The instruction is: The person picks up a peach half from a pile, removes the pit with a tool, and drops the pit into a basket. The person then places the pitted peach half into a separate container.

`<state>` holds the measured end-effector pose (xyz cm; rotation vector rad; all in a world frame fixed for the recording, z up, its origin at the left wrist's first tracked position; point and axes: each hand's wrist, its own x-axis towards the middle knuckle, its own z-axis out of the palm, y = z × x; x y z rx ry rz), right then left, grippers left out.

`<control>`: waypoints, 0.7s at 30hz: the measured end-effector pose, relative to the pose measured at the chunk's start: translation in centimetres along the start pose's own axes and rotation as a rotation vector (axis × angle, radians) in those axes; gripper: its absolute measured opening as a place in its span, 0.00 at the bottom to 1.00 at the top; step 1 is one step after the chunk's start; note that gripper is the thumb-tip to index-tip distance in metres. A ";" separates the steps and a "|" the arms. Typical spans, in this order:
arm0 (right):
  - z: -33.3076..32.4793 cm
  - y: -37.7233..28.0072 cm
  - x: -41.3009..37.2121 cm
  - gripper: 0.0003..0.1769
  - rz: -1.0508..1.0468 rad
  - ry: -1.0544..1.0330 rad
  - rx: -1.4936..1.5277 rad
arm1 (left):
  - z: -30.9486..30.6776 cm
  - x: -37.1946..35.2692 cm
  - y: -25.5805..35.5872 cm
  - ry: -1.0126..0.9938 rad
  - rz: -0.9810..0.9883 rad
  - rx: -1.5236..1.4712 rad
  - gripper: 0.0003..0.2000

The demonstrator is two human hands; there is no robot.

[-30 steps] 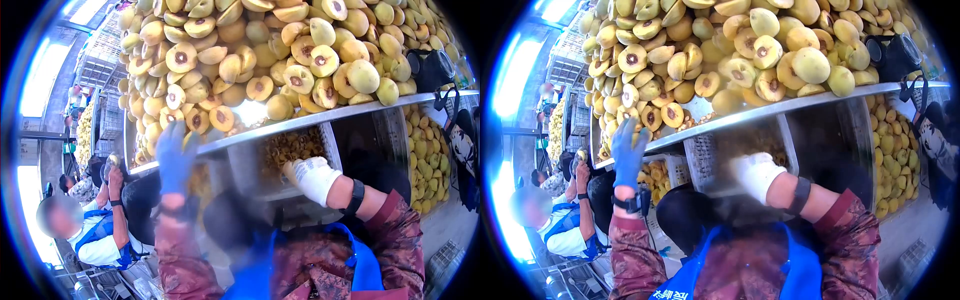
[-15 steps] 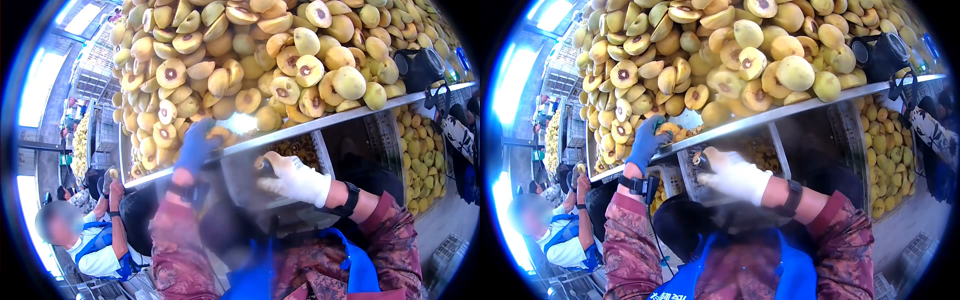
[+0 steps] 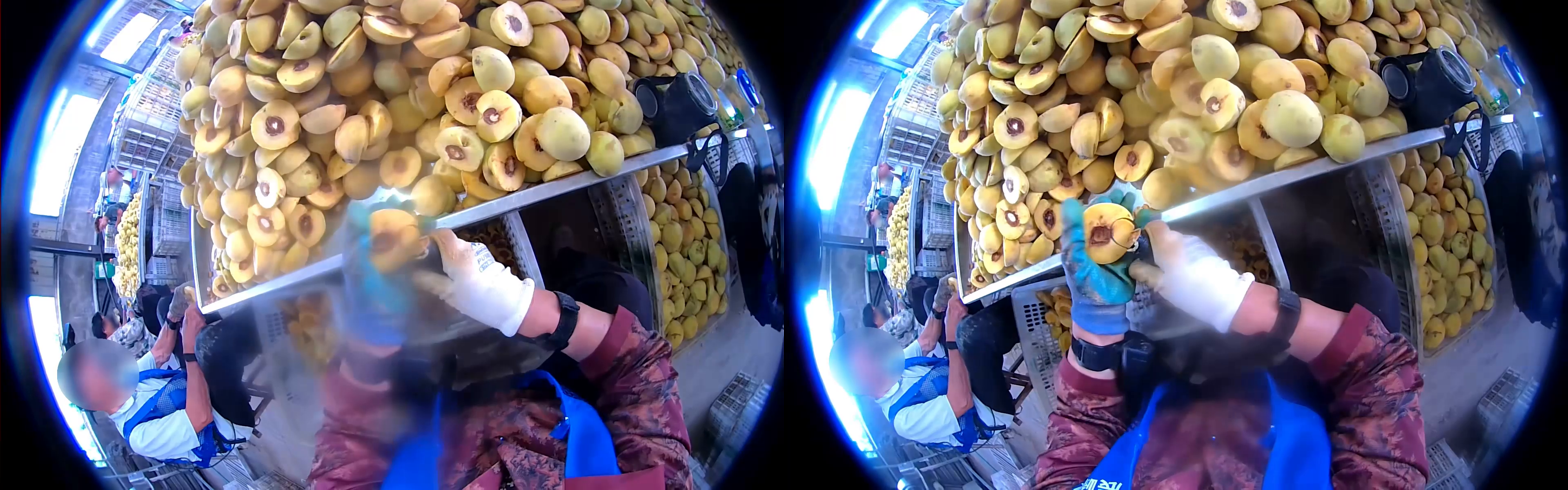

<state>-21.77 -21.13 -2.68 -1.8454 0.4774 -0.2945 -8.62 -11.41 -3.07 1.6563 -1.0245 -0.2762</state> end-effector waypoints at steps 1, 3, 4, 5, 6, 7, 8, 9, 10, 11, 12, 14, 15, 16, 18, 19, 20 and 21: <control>0.4 0.7 0.2 0.21 -0.020 0.022 -0.003 | 0.7 0.4 1.1 0.020 -0.156 -0.228 0.24; 0.9 1.5 0.2 0.20 -0.049 0.047 -0.015 | 0.9 0.6 1.3 0.042 -0.260 -0.458 0.28; 1.0 1.4 0.2 0.19 -0.058 0.048 -0.023 | 0.9 0.7 1.3 0.063 -0.312 -0.571 0.29; 1.2 1.3 0.3 0.19 -0.068 0.049 -0.030 | 1.3 0.8 1.5 0.136 -0.354 -0.694 0.29; 1.2 1.0 0.3 0.18 -0.058 0.038 -0.043 | 1.5 0.8 1.6 0.210 -0.395 -0.817 0.30; 1.1 0.5 0.2 0.18 -0.048 0.029 -0.057 | 1.6 0.6 1.4 0.196 -0.359 -0.800 0.30; 1.0 0.3 0.1 0.18 -0.037 0.020 -0.072 | 1.6 0.4 1.1 0.180 -0.323 -0.783 0.30; 1.2 0.3 0.1 0.18 -0.053 0.027 -0.068 | 1.6 0.2 0.9 0.163 -0.290 -0.767 0.30; 1.3 0.3 0.1 0.17 -0.068 0.033 -0.064 | 1.6 0.2 0.8 0.153 -0.278 -0.749 0.30; 1.4 0.4 0.1 0.17 -0.083 0.039 -0.060 | 1.5 0.1 0.7 0.143 -0.266 -0.731 0.29; 1.6 0.5 0.1 0.17 -0.080 0.031 -0.066 | 1.4 0.0 0.7 0.133 -0.253 -0.713 0.29; 1.8 0.6 0.1 0.17 -0.073 0.014 -0.077 | 1.3 -0.2 0.7 0.072 -0.188 -0.633 0.28; 2.0 0.8 0.0 0.17 -0.081 0.016 -0.079 | 1.2 -0.3 0.7 0.041 -0.156 -0.594 0.28; 2.3 1.1 0.0 0.17 -0.090 0.017 -0.082 | 1.2 -0.5 0.4 0.062 -0.138 -0.423 0.28; 2.6 1.3 -0.1 0.17 -0.101 0.010 -0.075 | 1.2 -0.9 -0.1 0.101 -0.133 -0.231 0.28; 2.5 1.1 0.0 0.17 -0.103 0.002 -0.065 | 1.2 -1.0 -0.2 0.119 -0.147 -0.210 0.28; 2.5 1.1 0.0 0.17 -0.102 -0.006 -0.054 | 1.3 -1.1 -0.3 0.138 -0.198 -0.337 0.29; 2.6 1.1 0.0 0.17 -0.090 -0.024 -0.037 | 1.3 -1.2 -0.2 0.136 -0.213 -0.351 0.29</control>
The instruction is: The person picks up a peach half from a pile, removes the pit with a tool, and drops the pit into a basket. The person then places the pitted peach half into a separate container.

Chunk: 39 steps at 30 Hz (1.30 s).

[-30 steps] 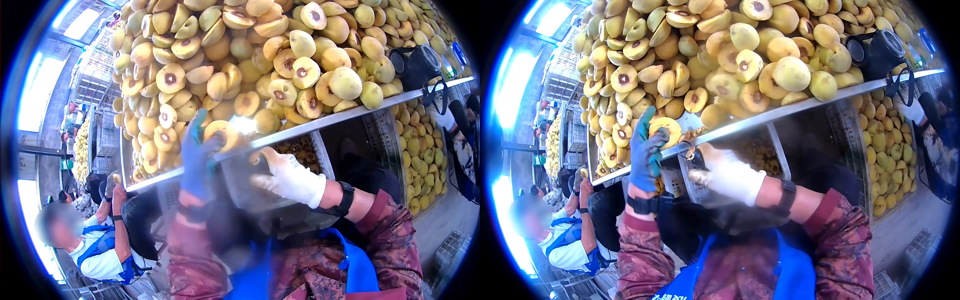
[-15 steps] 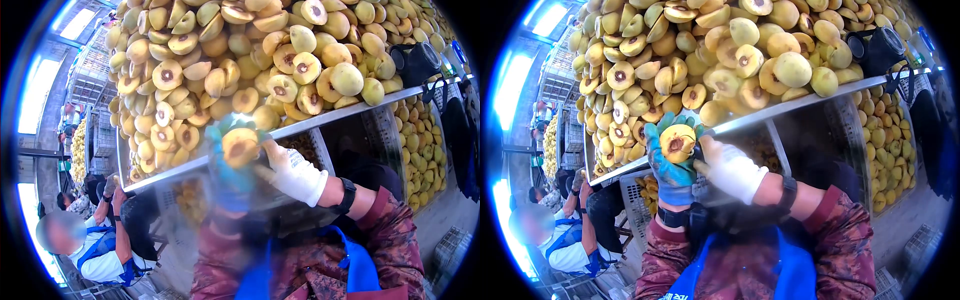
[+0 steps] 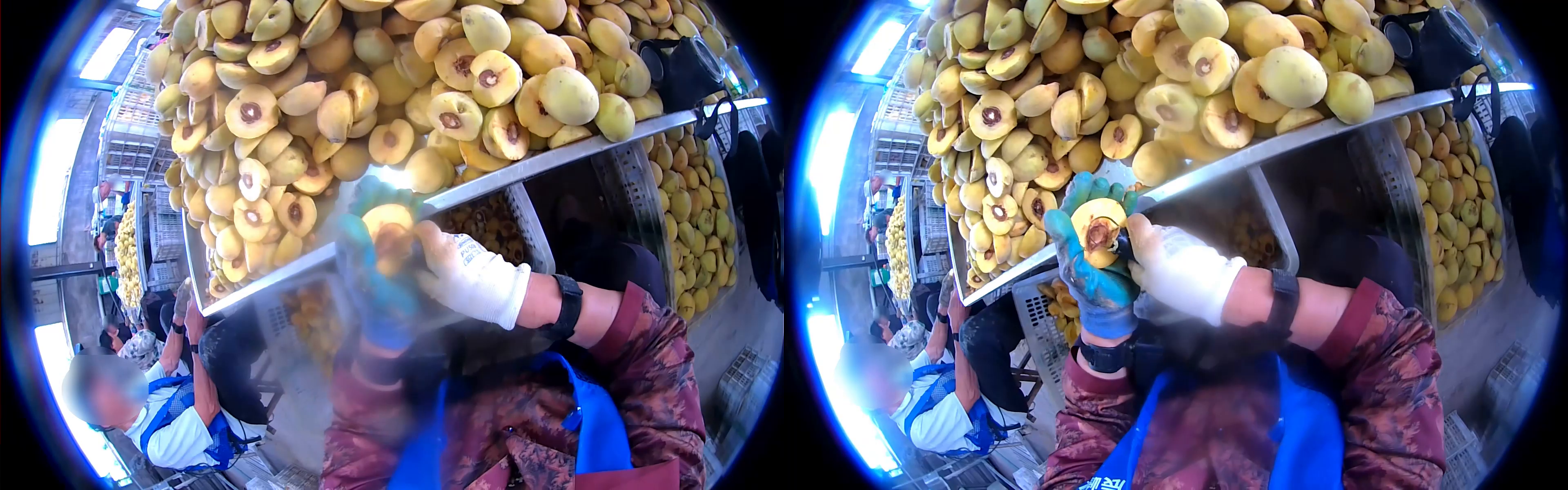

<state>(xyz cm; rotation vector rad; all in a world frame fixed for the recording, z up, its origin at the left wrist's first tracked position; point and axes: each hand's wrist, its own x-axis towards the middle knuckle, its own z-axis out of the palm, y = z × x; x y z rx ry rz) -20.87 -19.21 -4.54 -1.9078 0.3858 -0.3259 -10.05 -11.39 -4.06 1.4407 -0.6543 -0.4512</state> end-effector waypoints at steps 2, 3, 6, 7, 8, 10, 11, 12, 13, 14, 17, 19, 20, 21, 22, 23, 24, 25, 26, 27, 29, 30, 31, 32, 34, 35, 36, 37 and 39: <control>0.2 0.1 0.1 0.16 0.020 -0.038 0.037 | -0.2 -0.1 0.4 -0.016 0.010 0.084 0.30; 0.4 0.3 0.1 0.16 0.020 -0.050 0.052 | -0.4 -0.2 0.4 -0.018 0.015 0.125 0.30; 0.9 0.8 0.0 0.18 0.049 -0.102 0.098 | -0.9 -0.4 -0.1 0.004 -0.014 0.134 0.30; 0.8 0.6 0.1 0.19 0.073 -0.135 0.109 | -1.1 -0.5 -0.3 0.006 -0.011 0.142 0.30; 0.6 0.3 0.1 0.21 0.095 -0.168 0.120 | -1.4 -0.6 -0.4 0.007 -0.007 0.149 0.29; -0.5 -1.0 0.1 0.24 0.193 -0.223 0.207 | -1.5 -0.5 -0.5 0.026 -0.046 0.075 0.29; -0.8 -1.4 0.1 0.26 0.241 -0.251 0.250 | -1.4 -0.3 -0.5 0.043 -0.088 -0.006 0.29; -0.5 -1.1 0.0 0.27 0.210 -0.242 0.248 | -1.3 -0.3 -0.4 0.041 -0.091 -0.022 0.29; -0.2 -0.6 -0.1 0.29 0.181 -0.233 0.247 | -1.4 -0.3 -0.4 0.010 -0.077 -0.022 0.29; 0.1 -0.3 -0.2 0.30 0.150 -0.223 0.246 | -1.5 -0.2 -0.4 -0.021 -0.062 -0.021 0.29; 0.2 -0.5 -0.2 0.29 0.225 -0.270 0.308 | -1.9 0.2 -0.5 -0.079 -0.047 -0.004 0.29; -0.7 -1.5 -0.4 0.28 0.388 -0.390 0.514 | -1.8 0.3 -0.2 -0.160 -0.060 -0.033 0.29; -1.1 -1.9 -0.4 0.27 0.469 -0.450 0.614 | -1.3 0.5 0.5 -0.227 -0.070 -0.073 0.29; -1.2 -1.8 -0.5 0.27 0.476 -0.455 0.625 | -1.0 0.6 0.8 -0.294 -0.080 -0.113 0.29; -1.3 -1.8 -0.6 0.27 0.484 -0.461 0.637 | -1.1 0.6 0.4 -0.218 -0.110 -0.100 0.29; -1.4 -1.8 -0.7 0.26 0.490 -0.465 0.650 | -1.1 0.6 0.5 -0.249 -0.127 -0.101 0.30; -1.5 -1.9 -0.7 0.23 0.487 -0.483 0.718 | -1.1 0.7 0.8 -0.279 -0.143 -0.102 0.30; -1.8 -1.9 -0.7 0.19 0.485 -0.504 0.786 | -1.0 0.8 1.1 -0.306 -0.160 -0.102 0.30; -2.1 -2.0 -0.7 0.16 0.483 -0.526 0.854 | -1.1 0.8 1.1 -0.327 -0.165 -0.117 0.31; -2.5 -2.0 -0.9 0.12 0.483 -0.568 0.905 | -1.2 0.8 1.2 -0.350 -0.170 -0.131 0.32; -3.3 -1.7 -1.3 0.07 0.483 -0.648 1.009 | -1.0 0.7 1.5 -0.368 -0.195 -0.159 0.34; -3.2 -1.4 -1.6 0.12 0.492 -0.681 1.109 | -0.6 0.4 2.0 -0.360 -0.214 -0.173 0.34; -3.2 -1.3 -1.9 0.12 0.518 -0.721 1.233 | -0.2 0.0 2.4 -0.352 -0.234 -0.188 0.35; -3.1 -1.3 -2.2 0.13 0.543 -0.760 1.358 | 0.1 -0.5 2.6 -0.313 -0.258 -0.213 0.37; -3.5 -1.8 -2.7 0.13 0.590 -0.761 1.482 | 0.2 -0.5 2.5 -0.325 -0.254 -0.205 0.38; -3.4 -1.8 -2.8 0.12 0.606 -0.794 1.571 | 0.1 -0.5 2.5 -0.330 -0.249 -0.200 0.38; -3.4 -1.8 -2.8 0.12 0.622 -0.827 1.659 | 0.1 -0.6 2.4 -0.306 -0.251 -0.179 0.41; -3.3 -1.7 -2.8 0.11 0.637 -0.861 1.745 | 0.5 -0.7 2.8 -0.280 -0.265 -0.231 0.41; -2.9 -1.6 -3.0 0.11 0.607 -0.879 1.801 | 1.4 -1.1 3.5 -0.227 -0.298 -0.332 0.41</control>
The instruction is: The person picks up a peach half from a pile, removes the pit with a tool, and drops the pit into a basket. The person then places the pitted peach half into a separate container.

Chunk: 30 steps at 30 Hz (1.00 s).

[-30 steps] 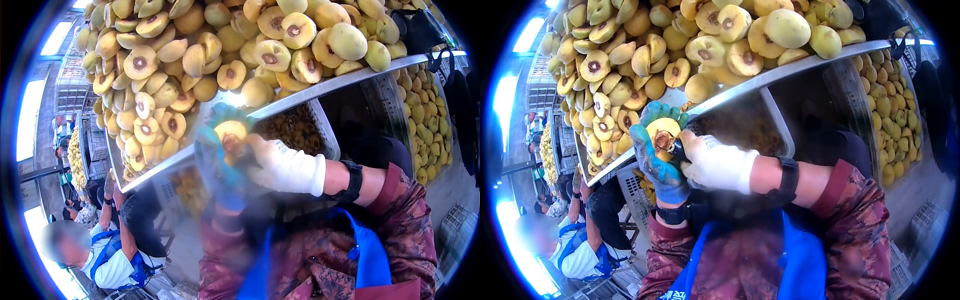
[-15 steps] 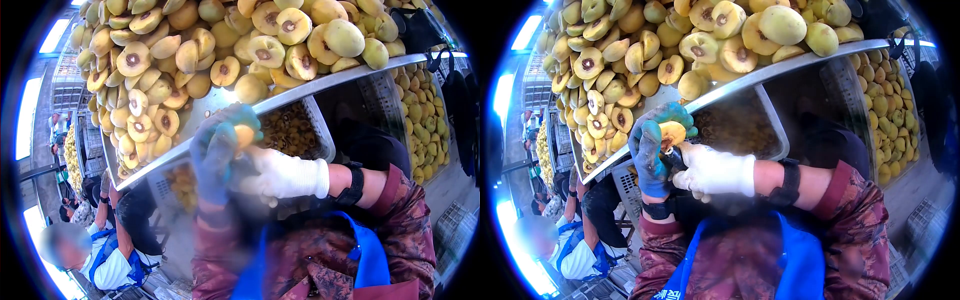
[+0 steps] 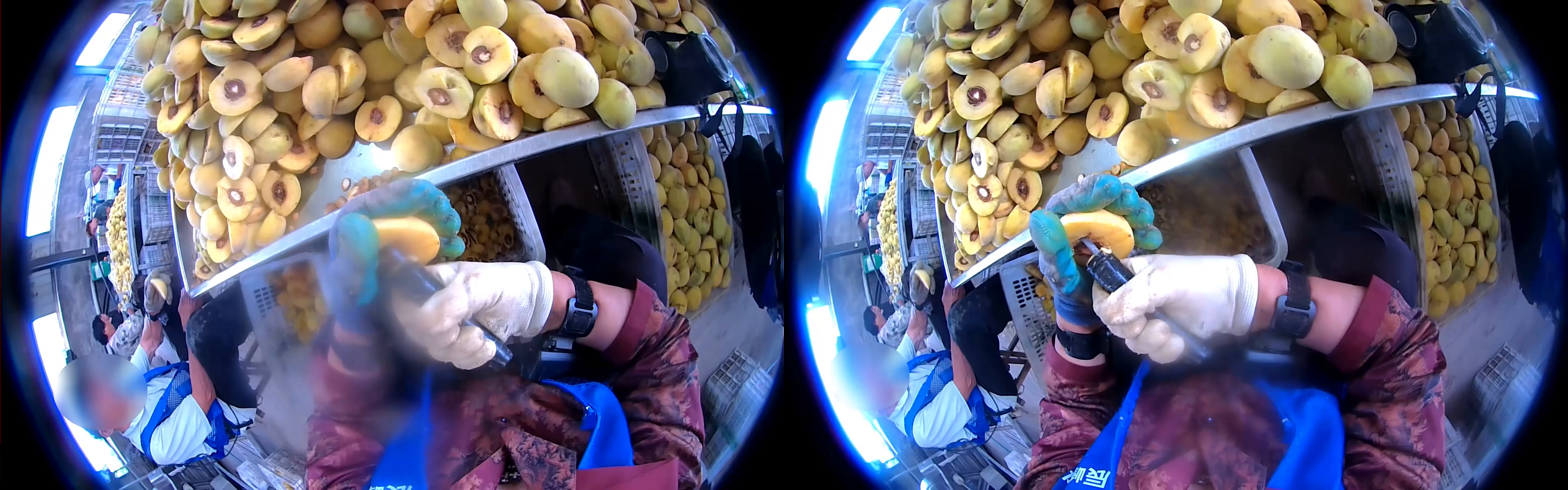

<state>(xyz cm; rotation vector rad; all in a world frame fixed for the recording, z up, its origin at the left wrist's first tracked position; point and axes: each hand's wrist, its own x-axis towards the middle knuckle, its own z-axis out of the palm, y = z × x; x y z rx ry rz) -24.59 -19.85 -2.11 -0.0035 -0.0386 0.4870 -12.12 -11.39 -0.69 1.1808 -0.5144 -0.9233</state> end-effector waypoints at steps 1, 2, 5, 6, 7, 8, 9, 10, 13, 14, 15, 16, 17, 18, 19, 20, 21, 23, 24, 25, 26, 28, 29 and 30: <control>0.0 0.2 0.1 0.10 -0.004 -0.025 0.021 | -0.3 0.0 0.0 -0.017 -0.008 0.022 0.41; 0.1 0.2 0.1 0.10 0.000 -0.022 0.015 | -0.1 -0.1 0.2 -0.003 -0.008 0.027 0.41; 0.6 0.3 0.3 0.09 -0.034 0.046 -0.154 | 0.4 -0.3 0.7 -0.007 -0.008 0.086 0.41; 0.6 0.3 0.4 0.09 -0.073 0.105 -0.312 | -0.2 0.0 0.6 -0.037 -0.008 0.135 0.41; 0.7 0.3 0.4 0.08 -0.112 0.164 -0.469 | -0.6 0.1 0.7 -0.065 -0.007 0.184 0.42; 0.7 0.3 0.3 0.08 -0.076 0.130 -0.357 | -1.0 0.1 1.0 -0.085 -0.028 0.210 0.42; 0.7 0.3 0.3 0.07 -0.040 0.095 -0.244 | -1.3 0.1 1.3 -0.104 -0.050 0.237 0.42; 0.8 0.4 0.2 0.07 -0.001 0.060 -0.127 | -1.3 0.0 1.4 -0.114 -0.050 0.226 0.42; 1.3 0.5 0.1 0.07 0.035 -0.075 0.123 | -0.6 -0.6 1.5 -0.109 -0.038 0.150 0.42; 1.5 0.4 0.2 0.07 0.001 0.008 -0.032 | 0.0 -0.7 1.7 -0.083 -0.022 0.094 0.42; 1.8 0.2 0.3 0.07 -0.033 0.090 -0.188 | 0.4 -0.6 2.1 -0.138 -0.052 -0.056 0.37; 2.0 0.0 0.4 0.07 -0.067 0.173 -0.345 | 0.7 -0.5 1.6 -0.066 -0.010 -0.073 0.36; 1.2 0.1 0.9 0.05 -0.121 0.192 -0.527 | 0.9 -0.5 1.1 0.000 0.015 -0.092 0.35; 1.3 0.1 1.1 0.07 -0.115 0.271 -0.637 | 0.9 -0.4 0.7 0.068 0.042 -0.110 0.34; 1.4 0.0 1.4 0.08 -0.111 0.349 -0.744 | 0.5 -0.2 0.4 0.071 0.052 -0.136 0.34; 1.5 0.0 1.7 0.11 -0.109 0.427 -0.851 | 0.1 0.0 0.2 0.072 0.062 -0.160 0.34; 0.9 0.3 1.9 0.19 -0.313 0.480 -1.379 | -0.2 -0.1 0.1 0.082 0.080 -0.153 0.34; 0.3 0.6 2.3 0.20 -0.331 0.563 -1.581 | -0.5 -0.4 0.2 0.109 0.126 -0.108 0.32; 0.0 0.7 2.4 0.20 -0.345 0.603 -1.683 | -0.7 -0.5 0.4 0.126 0.155 -0.069 0.31; -0.5 0.9 2.7 0.18 -0.425 0.588 -1.716 | -1.1 -0.5 0.8 0.132 0.148 -0.047 0.31; -0.8 0.8 2.7 0.20 -0.425 0.596 -1.772 | -1.7 -0.5 1.3 0.139 0.141 -0.026 0.31; -1.0 0.6 2.5 0.24 -0.417 0.611 -1.882 | -2.1 -0.7 2.4 0.275 0.067 -0.178 0.31; -0.7 0.6 2.3 0.22 -0.400 0.594 -1.901 | -2.9 -0.7 2.7 0.310 0.112 -0.174 0.31; -0.7 0.6 2.3 0.22 -0.334 0.584 -1.951 | -3.8 -0.8 3.1 0.343 0.154 -0.169 0.31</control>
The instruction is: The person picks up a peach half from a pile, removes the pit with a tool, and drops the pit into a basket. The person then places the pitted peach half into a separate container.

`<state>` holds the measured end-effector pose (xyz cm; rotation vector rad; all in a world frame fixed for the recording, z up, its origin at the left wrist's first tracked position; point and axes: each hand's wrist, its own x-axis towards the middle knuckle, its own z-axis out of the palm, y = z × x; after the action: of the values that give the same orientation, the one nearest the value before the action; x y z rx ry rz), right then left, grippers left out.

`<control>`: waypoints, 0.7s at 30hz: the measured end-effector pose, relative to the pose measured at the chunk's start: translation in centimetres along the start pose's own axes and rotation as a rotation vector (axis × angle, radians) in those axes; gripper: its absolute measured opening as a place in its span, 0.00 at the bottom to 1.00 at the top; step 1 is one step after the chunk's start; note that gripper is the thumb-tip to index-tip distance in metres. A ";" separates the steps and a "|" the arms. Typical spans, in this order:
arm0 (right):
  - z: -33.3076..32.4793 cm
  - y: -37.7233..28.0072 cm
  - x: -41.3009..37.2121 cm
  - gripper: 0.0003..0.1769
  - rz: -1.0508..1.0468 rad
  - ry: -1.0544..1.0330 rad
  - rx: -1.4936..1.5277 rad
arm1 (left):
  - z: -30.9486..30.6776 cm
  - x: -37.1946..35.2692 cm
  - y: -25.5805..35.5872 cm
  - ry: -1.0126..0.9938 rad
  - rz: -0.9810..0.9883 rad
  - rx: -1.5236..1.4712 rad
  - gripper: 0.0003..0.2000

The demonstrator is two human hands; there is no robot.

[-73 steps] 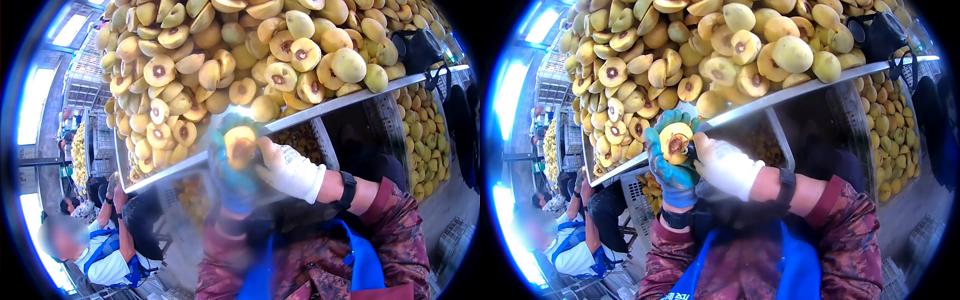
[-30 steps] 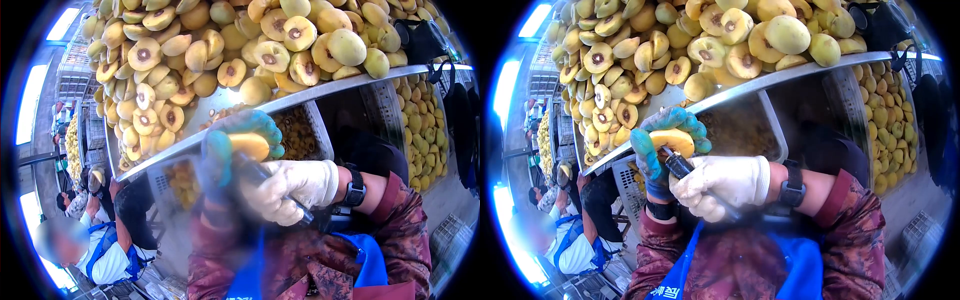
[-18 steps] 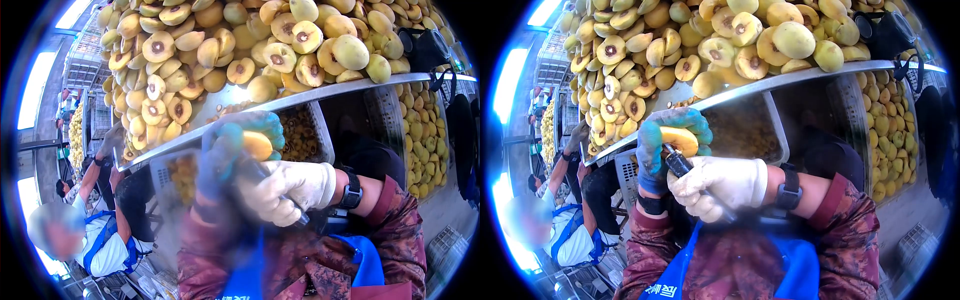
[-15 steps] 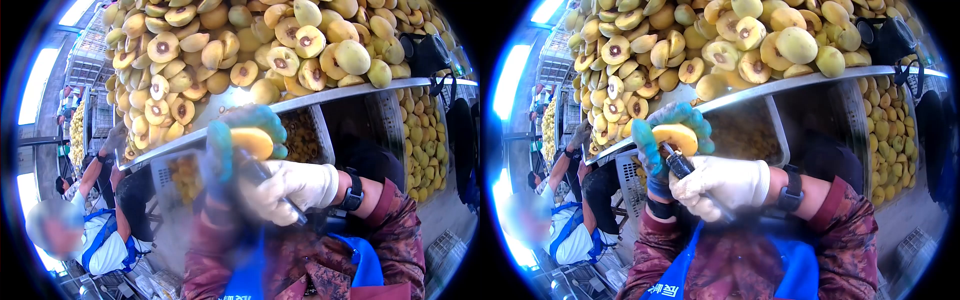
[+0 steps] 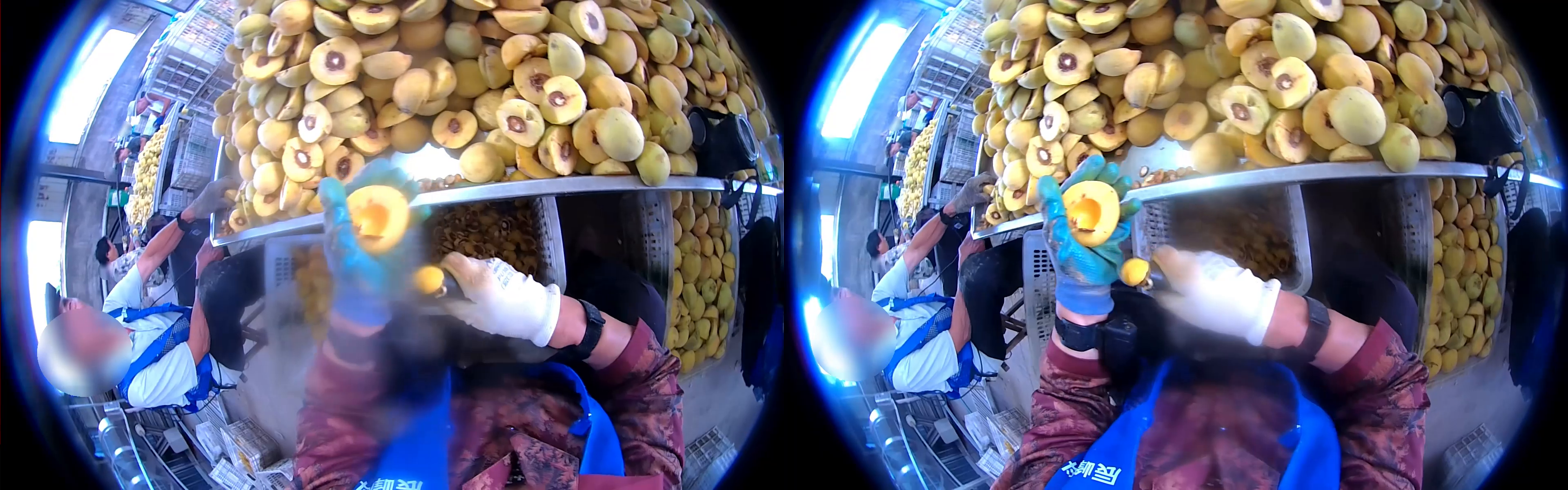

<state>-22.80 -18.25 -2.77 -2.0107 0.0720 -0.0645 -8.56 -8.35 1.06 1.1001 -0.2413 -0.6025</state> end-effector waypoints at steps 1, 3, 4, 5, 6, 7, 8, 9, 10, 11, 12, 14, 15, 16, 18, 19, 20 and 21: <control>0.1 0.1 0.1 0.21 0.010 -0.049 -0.051 | -0.1 0.0 0.7 0.079 -0.010 -0.013 0.32; 0.8 1.5 -0.2 0.18 -0.043 -0.049 -0.171 | -0.9 -0.2 1.2 0.056 0.006 0.043 0.33; 0.9 1.3 -0.1 0.17 -0.054 -0.011 -0.061 | -1.3 -0.3 1.2 0.042 0.013 0.068 0.33; 0.9 0.9 0.0 0.17 -0.064 0.027 0.050 | -1.6 -0.3 1.2 -0.033 -0.014 0.022 0.33; 0.8 0.4 0.0 0.16 -0.071 0.066 0.161 | -1.5 -0.4 1.0 -0.030 -0.014 0.040 0.33; -0.2 -1.0 -0.1 0.16 -0.014 0.042 0.222 | -1.2 -0.7 0.7 -0.031 -0.018 0.058 0.34; -0.3 -1.2 0.1 0.16 0.021 0.056 0.215 | -0.8 -0.9 0.1 -0.035 -0.027 0.076 0.34; -0.2 -1.3 0.3 0.17 0.059 0.073 0.211 | -0.5 -1.0 -0.6 -0.017 -0.074 0.012 0.34; -0.2 -1.4 0.4 0.17 0.097 0.089 0.209 | -0.2 -1.3 -1.2 -0.037 -0.048 0.096 0.34; -0.3 -1.3 0.5 0.18 0.076 0.091 0.161 | 0.1 -1.6 -1.8 -0.058 -0.021 0.181 0.34; -0.3 -1.1 0.6 0.20 0.074 0.102 0.128 | 0.3 -1.7 -2.1 -0.079 0.008 0.266 0.33; 0.0 -0.5 0.7 0.24 0.068 0.122 0.066 | 0.7 -1.5 -2.6 -0.156 0.089 0.316 0.32; 0.2 0.0 0.8 0.25 0.054 0.109 0.042 | 0.8 -1.4 -2.8 -0.194 0.130 0.341 0.31; 0.2 0.2 0.7 0.24 0.047 0.125 0.057 | 1.0 -1.4 -2.9 -0.232 0.173 0.365 0.31; 0.6 0.4 0.4 0.23 0.035 0.152 0.095 | 0.8 -1.7 -2.6 -0.216 0.095 0.406 0.30; 0.5 0.3 0.5 0.22 0.079 0.077 0.182 | 0.9 -1.7 -2.5 -0.210 0.059 0.427 0.29; 0.1 0.0 0.6 0.20 0.121 0.003 0.268 | 1.1 -1.8 -2.4 -0.218 0.065 0.443 0.29; -0.3 -0.2 0.6 0.18 0.159 -0.074 0.352 | 1.3 -1.8 -2.3 -0.224 0.072 0.458 0.29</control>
<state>-22.23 -18.50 -2.41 -1.6478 0.1621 0.0931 -11.44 -9.03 -0.15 1.4570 -0.6338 -0.6216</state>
